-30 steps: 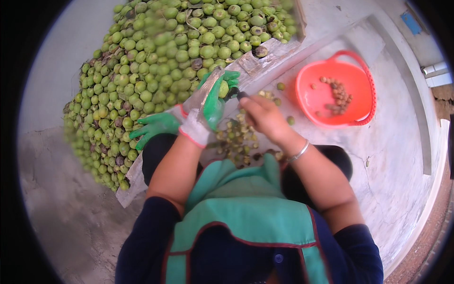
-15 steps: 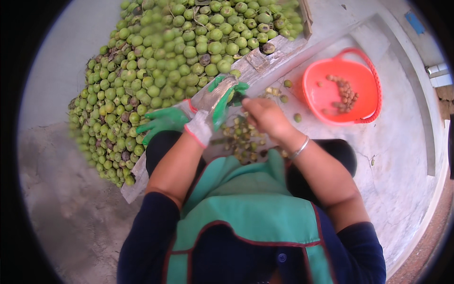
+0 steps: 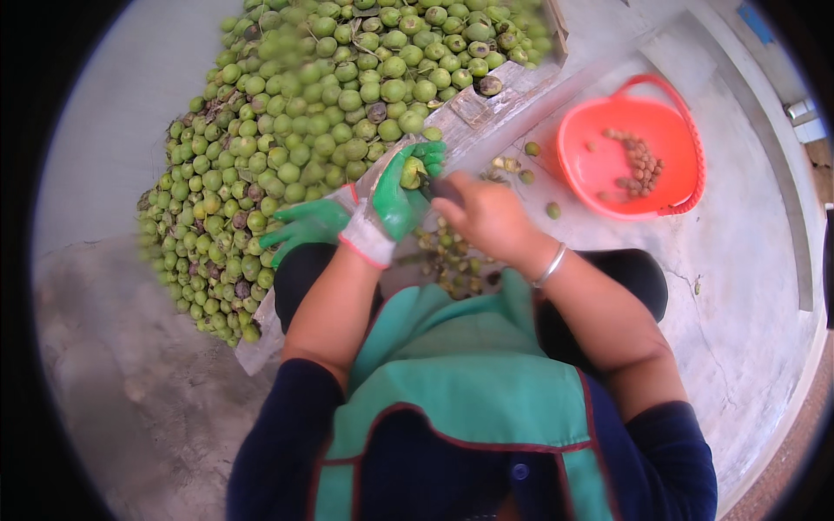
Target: The person peels the green husks from fruits using a small knife and places the inner seeds into a red bucket.
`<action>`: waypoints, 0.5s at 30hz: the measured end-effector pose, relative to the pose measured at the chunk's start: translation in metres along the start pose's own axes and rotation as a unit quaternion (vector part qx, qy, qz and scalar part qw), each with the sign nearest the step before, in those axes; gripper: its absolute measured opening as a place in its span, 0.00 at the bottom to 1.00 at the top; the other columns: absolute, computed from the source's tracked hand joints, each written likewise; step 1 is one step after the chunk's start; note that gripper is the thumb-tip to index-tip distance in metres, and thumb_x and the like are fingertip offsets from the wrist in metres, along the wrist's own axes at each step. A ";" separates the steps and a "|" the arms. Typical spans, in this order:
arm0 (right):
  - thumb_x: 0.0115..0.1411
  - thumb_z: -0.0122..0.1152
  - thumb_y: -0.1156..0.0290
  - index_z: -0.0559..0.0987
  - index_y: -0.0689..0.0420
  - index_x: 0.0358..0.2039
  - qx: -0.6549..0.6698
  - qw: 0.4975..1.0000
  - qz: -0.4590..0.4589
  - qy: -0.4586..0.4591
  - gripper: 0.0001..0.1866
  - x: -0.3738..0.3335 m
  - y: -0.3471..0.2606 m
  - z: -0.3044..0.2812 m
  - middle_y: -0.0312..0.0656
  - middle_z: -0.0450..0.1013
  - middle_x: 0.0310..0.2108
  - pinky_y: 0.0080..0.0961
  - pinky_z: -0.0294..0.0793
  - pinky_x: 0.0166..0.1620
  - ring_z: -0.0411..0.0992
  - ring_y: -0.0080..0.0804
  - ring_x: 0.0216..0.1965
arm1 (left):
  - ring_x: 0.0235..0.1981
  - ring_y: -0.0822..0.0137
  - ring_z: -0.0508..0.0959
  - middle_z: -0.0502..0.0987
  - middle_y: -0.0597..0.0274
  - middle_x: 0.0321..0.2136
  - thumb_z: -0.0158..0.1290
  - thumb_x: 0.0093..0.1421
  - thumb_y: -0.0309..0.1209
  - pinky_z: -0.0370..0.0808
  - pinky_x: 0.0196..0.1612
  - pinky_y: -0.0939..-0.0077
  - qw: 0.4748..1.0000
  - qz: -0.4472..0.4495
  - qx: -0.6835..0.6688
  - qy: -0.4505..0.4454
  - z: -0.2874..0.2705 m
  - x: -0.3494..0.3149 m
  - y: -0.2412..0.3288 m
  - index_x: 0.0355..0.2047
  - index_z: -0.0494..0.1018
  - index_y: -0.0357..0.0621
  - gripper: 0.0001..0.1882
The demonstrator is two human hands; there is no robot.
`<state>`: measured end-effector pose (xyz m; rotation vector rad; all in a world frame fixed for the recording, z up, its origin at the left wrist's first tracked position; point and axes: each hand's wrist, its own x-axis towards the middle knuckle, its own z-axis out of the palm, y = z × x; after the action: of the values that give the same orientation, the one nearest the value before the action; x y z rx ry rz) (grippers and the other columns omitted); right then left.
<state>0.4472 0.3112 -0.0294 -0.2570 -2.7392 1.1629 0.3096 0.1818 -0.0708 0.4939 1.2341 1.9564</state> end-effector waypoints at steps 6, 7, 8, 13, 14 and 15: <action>0.61 0.54 0.56 0.71 0.61 0.37 0.004 1.000 0.008 0.026 0.18 -0.005 -0.002 -0.006 0.56 0.75 0.26 0.49 0.73 0.34 0.74 0.57 0.29 | 0.42 0.65 0.77 0.77 0.58 0.47 0.43 0.68 0.40 0.73 0.46 0.70 0.963 -0.107 -0.239 0.062 -0.008 0.004 0.008 0.50 0.73 0.38 0.20; 0.62 0.54 0.56 0.71 0.61 0.38 0.010 1.000 0.009 0.025 0.19 -0.005 0.000 -0.003 0.56 0.75 0.26 0.49 0.73 0.34 0.74 0.57 0.29 | 0.43 0.64 0.77 0.78 0.58 0.47 0.43 0.68 0.41 0.72 0.48 0.67 0.954 -0.117 -0.268 0.069 -0.002 0.006 0.006 0.49 0.73 0.39 0.20; 0.62 0.54 0.55 0.71 0.61 0.38 0.014 0.999 0.009 0.028 0.19 -0.004 0.003 -0.001 0.56 0.75 0.26 0.49 0.73 0.34 0.74 0.57 0.29 | 0.44 0.64 0.77 0.78 0.58 0.46 0.43 0.68 0.41 0.72 0.48 0.67 0.952 -0.129 -0.270 0.068 0.004 0.006 0.007 0.50 0.73 0.39 0.20; 0.62 0.53 0.55 0.71 0.62 0.38 0.007 0.999 0.012 0.043 0.20 -0.002 0.009 -0.002 0.56 0.75 0.26 0.49 0.73 0.34 0.74 0.57 0.29 | 0.45 0.62 0.76 0.78 0.58 0.43 0.44 0.67 0.40 0.73 0.49 0.66 0.970 -0.126 -0.208 0.015 0.010 0.002 0.011 0.50 0.72 0.40 0.19; 0.62 0.53 0.55 0.71 0.62 0.38 0.008 0.999 0.011 0.043 0.20 -0.001 0.009 -0.003 0.56 0.75 0.26 0.49 0.73 0.34 0.74 0.57 0.29 | 0.45 0.61 0.77 0.77 0.57 0.42 0.44 0.67 0.40 0.73 0.49 0.66 0.968 -0.126 -0.216 0.016 0.008 0.004 0.010 0.49 0.72 0.40 0.19; 0.62 0.53 0.55 0.71 0.62 0.39 0.009 0.999 0.010 0.044 0.20 -0.002 0.009 -0.003 0.56 0.75 0.26 0.49 0.73 0.34 0.74 0.57 0.29 | 0.45 0.60 0.77 0.77 0.57 0.42 0.45 0.67 0.40 0.73 0.49 0.65 0.966 -0.127 -0.224 0.016 0.006 0.005 0.009 0.49 0.72 0.40 0.19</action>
<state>0.4506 0.3196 -0.0339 -0.3255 -2.6553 1.1520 0.3065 0.1870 -0.0607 0.0670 0.7878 1.9428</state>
